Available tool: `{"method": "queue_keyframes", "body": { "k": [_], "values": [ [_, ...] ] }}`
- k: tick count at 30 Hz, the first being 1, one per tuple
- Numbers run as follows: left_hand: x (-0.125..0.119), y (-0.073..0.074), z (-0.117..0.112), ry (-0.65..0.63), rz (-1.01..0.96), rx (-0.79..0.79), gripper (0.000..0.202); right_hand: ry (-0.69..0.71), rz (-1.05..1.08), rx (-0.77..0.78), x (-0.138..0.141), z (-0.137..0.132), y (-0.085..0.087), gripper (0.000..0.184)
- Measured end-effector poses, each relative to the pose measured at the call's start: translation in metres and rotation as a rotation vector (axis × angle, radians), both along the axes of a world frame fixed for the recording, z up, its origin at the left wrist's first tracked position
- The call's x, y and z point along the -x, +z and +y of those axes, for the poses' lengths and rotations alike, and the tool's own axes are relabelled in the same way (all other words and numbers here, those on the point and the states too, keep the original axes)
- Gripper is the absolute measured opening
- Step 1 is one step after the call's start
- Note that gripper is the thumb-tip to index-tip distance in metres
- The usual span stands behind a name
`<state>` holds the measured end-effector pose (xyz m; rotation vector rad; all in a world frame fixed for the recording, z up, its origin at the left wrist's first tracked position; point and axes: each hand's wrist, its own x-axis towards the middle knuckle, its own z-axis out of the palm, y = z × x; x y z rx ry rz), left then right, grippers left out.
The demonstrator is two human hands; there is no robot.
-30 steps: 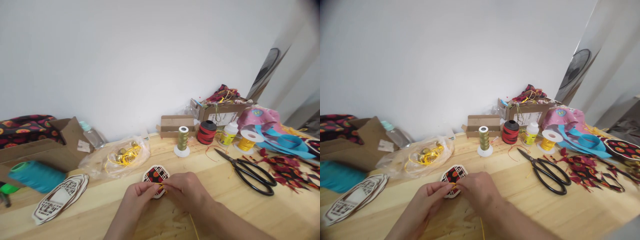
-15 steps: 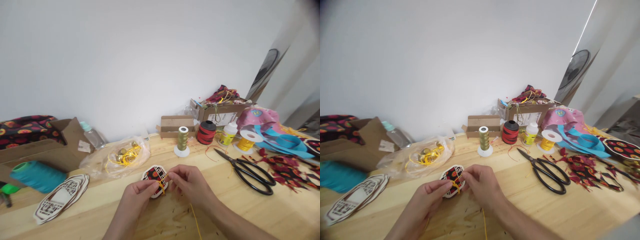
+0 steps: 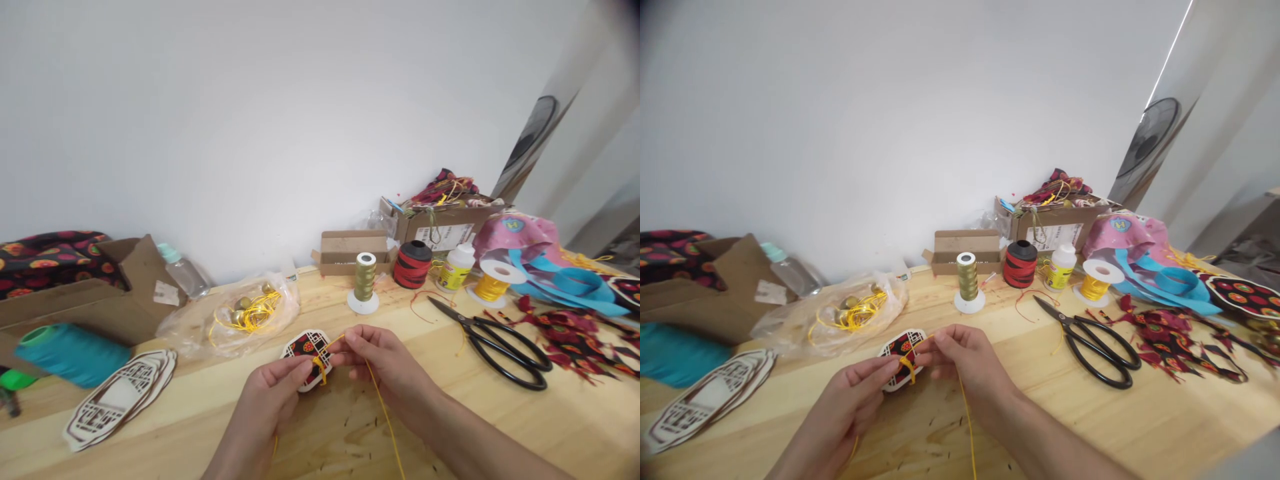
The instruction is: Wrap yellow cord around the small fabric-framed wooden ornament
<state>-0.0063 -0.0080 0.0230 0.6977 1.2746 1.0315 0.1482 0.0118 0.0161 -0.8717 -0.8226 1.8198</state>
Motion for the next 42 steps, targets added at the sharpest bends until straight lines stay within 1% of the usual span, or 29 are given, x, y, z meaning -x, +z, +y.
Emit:
{"method": "queue_keyframes", "body": {
  "k": [4,8,10,14,17,21,27,32,34,39,42],
  "values": [
    [-0.001,0.002,-0.001,0.012,0.031,-0.028,0.016,-0.036,0.024,0.025,0.001,0.001,0.0,0.018],
    [-0.001,0.001,-0.001,-0.003,0.107,-0.066,0.016,-0.047,0.018,0.009,0.002,0.001,0.0,0.019],
    [0.001,-0.003,-0.001,-0.025,0.151,-0.073,0.016,-0.034,0.008,-0.01,0.001,0.0,0.0,0.019],
    [0.004,-0.01,0.001,-0.115,0.199,-0.107,0.016,0.02,-0.012,-0.031,0.0,0.0,-0.001,0.022],
    [0.005,-0.009,0.003,-0.148,0.228,-0.135,0.016,0.043,-0.02,-0.029,-0.001,0.0,-0.002,0.023],
    [0.004,-0.007,0.003,-0.145,0.265,-0.119,0.018,0.043,-0.014,-0.015,0.0,0.0,-0.002,0.023],
    [0.004,-0.01,0.002,-0.107,0.29,-0.121,0.018,0.009,-0.037,0.029,0.0,0.001,-0.003,0.021],
    [0.004,-0.012,0.003,-0.129,0.279,-0.14,0.017,-0.087,-0.095,0.057,0.001,0.004,-0.01,0.02],
    [0.004,-0.012,0.003,-0.135,0.27,-0.139,0.017,-0.102,-0.1,0.063,0.001,0.005,-0.011,0.02],
    [0.002,-0.009,0.001,-0.114,0.332,-0.193,0.015,-0.023,-0.081,0.01,0.0,0.004,-0.007,0.022],
    [0.001,-0.008,0.001,-0.138,0.358,-0.201,0.017,0.005,-0.09,-0.053,0.0,0.003,-0.005,0.025]
  ]
}}
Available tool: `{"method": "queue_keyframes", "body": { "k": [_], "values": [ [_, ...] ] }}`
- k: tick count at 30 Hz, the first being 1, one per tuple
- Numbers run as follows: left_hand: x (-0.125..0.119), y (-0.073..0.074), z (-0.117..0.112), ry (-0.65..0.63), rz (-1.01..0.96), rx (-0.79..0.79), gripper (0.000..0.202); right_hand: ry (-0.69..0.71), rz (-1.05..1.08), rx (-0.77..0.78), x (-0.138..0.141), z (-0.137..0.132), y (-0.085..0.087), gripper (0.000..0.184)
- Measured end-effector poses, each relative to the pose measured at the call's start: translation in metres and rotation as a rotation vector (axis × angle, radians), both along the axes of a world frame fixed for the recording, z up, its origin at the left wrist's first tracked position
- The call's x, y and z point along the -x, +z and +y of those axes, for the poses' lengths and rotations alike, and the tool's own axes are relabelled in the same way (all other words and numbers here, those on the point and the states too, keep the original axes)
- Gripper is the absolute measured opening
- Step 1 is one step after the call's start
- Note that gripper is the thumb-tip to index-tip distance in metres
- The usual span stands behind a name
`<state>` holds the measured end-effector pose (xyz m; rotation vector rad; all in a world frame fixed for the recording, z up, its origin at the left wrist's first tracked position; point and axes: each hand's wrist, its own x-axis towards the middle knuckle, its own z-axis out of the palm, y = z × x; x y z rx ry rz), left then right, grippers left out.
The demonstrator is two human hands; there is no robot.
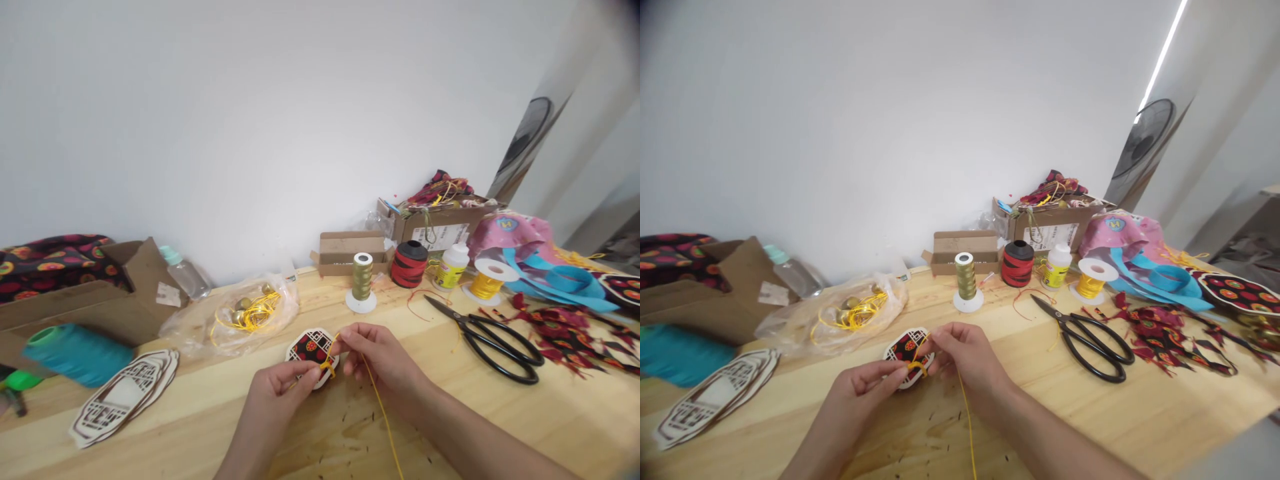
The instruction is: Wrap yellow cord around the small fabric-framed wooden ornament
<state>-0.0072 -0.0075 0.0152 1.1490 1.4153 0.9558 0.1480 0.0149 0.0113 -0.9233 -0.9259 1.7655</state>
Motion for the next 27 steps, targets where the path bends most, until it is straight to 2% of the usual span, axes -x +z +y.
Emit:
{"method": "queue_keyframes", "body": {
  "k": [6,12,16,21,27],
  "values": [
    [0.002,-0.005,0.0,0.018,0.05,-0.01,0.019,0.011,-0.012,-0.043,0.001,-0.001,-0.001,0.026],
    [-0.001,-0.001,-0.005,-0.036,0.197,-0.149,0.015,0.024,0.01,-0.04,0.002,-0.002,-0.001,0.024],
    [-0.004,0.003,-0.008,-0.103,0.24,-0.151,0.018,0.024,0.021,-0.007,0.003,-0.001,-0.001,0.025],
    [-0.006,0.002,-0.008,-0.107,0.308,-0.142,0.016,-0.03,-0.085,-0.064,0.006,0.003,-0.005,0.026],
    [-0.01,0.003,-0.009,-0.281,0.279,-0.17,0.022,-0.1,-0.181,-0.016,0.011,0.006,-0.009,0.023]
  ]
}}
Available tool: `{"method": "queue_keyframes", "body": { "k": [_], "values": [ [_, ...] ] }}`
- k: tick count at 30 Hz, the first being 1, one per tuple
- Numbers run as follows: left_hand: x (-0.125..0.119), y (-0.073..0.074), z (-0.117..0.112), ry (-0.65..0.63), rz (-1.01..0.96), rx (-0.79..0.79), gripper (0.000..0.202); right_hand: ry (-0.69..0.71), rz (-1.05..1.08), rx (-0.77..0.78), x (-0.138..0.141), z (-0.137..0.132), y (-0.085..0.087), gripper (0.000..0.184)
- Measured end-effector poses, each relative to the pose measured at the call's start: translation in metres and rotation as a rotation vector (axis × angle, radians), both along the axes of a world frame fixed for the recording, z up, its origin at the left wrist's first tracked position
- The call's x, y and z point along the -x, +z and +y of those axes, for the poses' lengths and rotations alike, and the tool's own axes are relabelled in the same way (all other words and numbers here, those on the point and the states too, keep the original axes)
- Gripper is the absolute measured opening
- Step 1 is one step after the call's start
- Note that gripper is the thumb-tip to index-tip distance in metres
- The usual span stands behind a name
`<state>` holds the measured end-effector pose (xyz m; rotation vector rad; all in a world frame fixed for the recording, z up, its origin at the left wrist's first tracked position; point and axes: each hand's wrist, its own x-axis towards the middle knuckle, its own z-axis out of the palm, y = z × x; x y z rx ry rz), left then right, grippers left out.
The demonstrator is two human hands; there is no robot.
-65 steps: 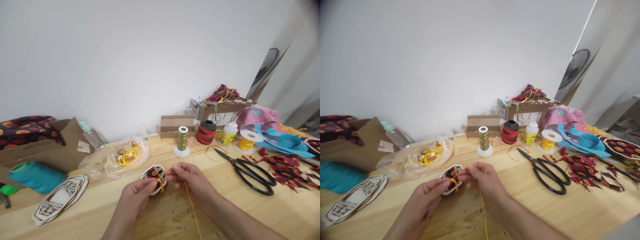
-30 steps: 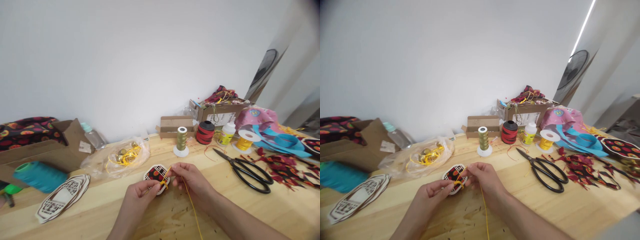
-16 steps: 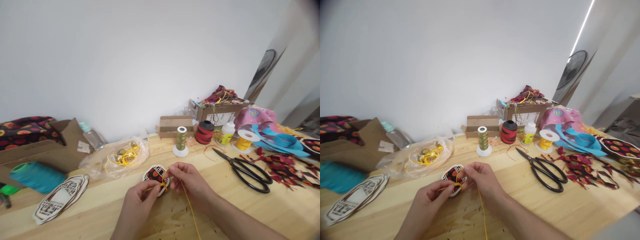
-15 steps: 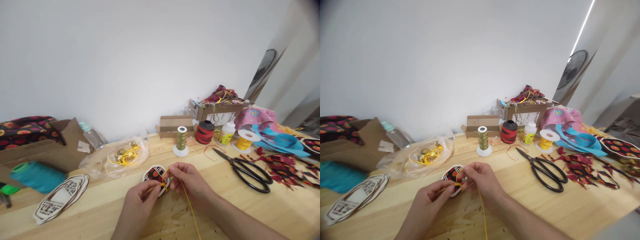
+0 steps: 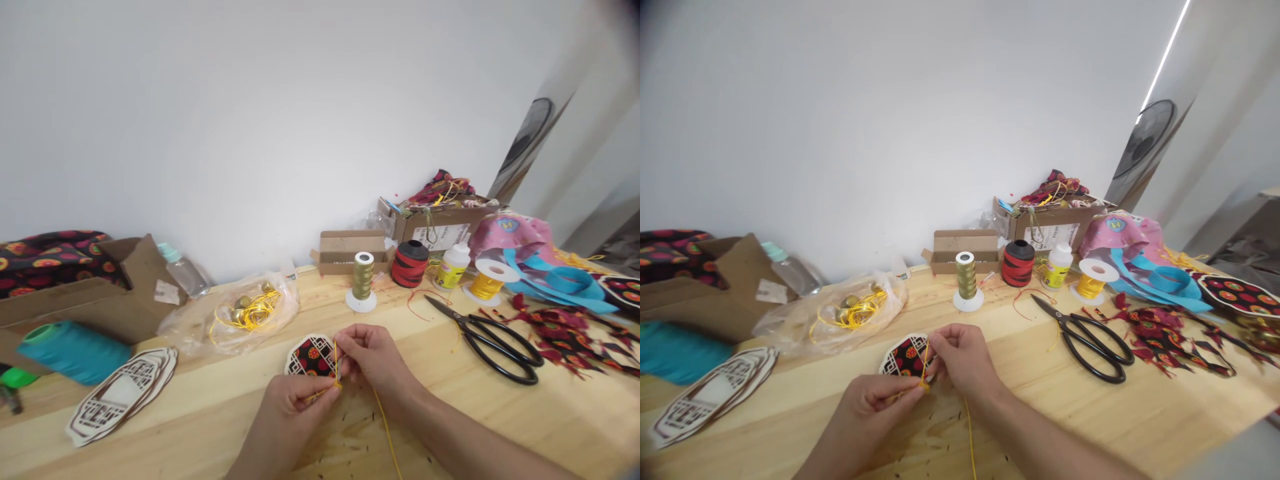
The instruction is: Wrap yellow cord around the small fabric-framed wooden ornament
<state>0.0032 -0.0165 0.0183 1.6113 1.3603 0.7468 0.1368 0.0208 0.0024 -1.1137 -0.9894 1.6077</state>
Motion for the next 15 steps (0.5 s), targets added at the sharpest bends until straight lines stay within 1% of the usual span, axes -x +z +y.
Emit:
{"method": "queue_keyframes", "body": {
  "k": [2,6,11,15],
  "values": [
    [-0.0013,0.0018,-0.001,-0.018,-0.026,0.042,0.022,-0.014,-0.032,-0.003,0.0005,0.0001,-0.0001,0.023],
    [-0.0016,0.0007,-0.0008,0.021,-0.095,0.127,0.017,0.003,-0.074,-0.017,0.0018,-0.0007,0.002,0.021],
    [0.0024,-0.003,0.0031,0.057,-0.102,0.097,0.023,0.009,-0.068,-0.034,0.0031,-0.0012,0.0023,0.021],
    [0.003,-0.0004,0.004,0.09,-0.057,0.08,0.023,-0.006,-0.058,-0.066,0.0018,0.0003,-0.0006,0.021]
  ]
}}
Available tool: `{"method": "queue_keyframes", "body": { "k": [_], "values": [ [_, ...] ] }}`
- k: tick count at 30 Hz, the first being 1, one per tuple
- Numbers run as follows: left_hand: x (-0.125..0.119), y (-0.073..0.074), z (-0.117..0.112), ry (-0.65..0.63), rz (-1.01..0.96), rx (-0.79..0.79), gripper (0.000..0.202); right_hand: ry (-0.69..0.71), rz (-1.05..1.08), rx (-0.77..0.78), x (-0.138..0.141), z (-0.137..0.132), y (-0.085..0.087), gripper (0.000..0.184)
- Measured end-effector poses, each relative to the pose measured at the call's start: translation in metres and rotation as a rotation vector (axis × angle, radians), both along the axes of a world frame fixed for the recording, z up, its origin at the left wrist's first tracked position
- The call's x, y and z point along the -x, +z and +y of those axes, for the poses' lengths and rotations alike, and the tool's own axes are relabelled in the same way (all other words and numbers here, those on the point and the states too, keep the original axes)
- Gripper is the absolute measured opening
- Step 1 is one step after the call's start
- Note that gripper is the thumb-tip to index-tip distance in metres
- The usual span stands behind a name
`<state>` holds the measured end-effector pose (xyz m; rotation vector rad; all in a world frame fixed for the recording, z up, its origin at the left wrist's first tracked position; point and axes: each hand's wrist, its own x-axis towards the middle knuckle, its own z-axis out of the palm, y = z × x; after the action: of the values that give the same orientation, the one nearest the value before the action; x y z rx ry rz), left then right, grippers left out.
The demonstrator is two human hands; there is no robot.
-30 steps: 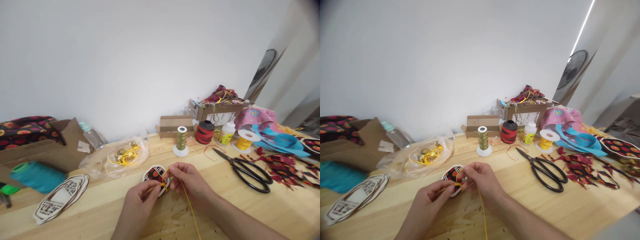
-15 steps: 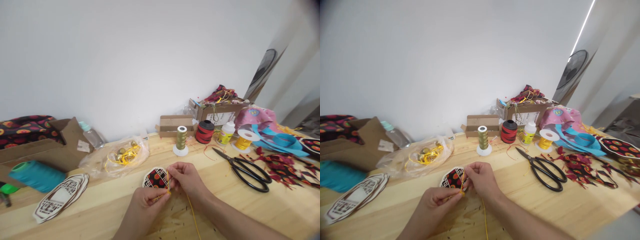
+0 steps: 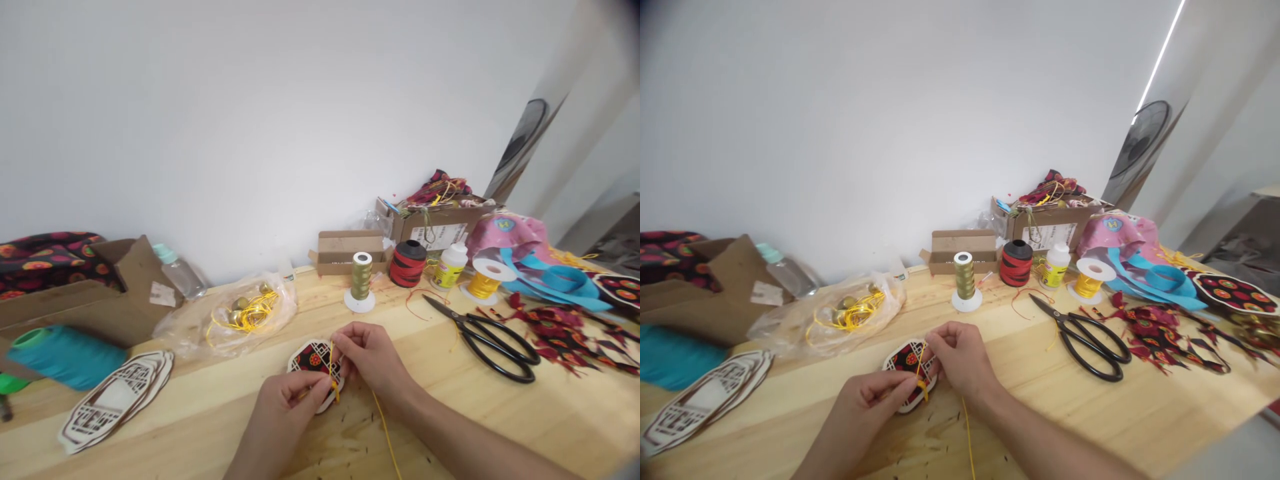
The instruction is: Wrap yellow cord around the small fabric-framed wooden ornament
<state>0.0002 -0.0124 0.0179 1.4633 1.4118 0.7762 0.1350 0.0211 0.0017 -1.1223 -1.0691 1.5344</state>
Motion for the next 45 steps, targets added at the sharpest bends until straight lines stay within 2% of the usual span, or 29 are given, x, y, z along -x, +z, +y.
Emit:
{"method": "queue_keyframes", "body": {
  "k": [5,11,19,27,37,45],
  "values": [
    [-0.002,0.003,0.0,0.01,0.028,-0.011,0.025,-0.056,0.045,0.041,-0.003,0.001,-0.001,0.019],
    [0.001,-0.003,0.002,-0.008,-0.061,0.028,0.019,-0.06,0.078,0.043,-0.006,0.002,0.003,0.022],
    [0.005,-0.007,0.004,0.037,-0.126,0.07,0.017,-0.045,0.082,0.04,-0.008,0.001,0.005,0.022],
    [0.003,-0.011,0.003,0.146,-0.227,0.107,0.021,-0.052,0.089,0.031,-0.007,0.002,0.006,0.023],
    [0.008,-0.007,0.006,0.088,-0.034,0.047,0.018,-0.002,0.037,0.002,-0.005,0.001,0.005,0.019],
    [0.015,-0.006,0.006,0.086,-0.005,0.055,0.017,0.091,-0.135,-0.168,-0.009,-0.004,0.003,0.018]
  ]
}}
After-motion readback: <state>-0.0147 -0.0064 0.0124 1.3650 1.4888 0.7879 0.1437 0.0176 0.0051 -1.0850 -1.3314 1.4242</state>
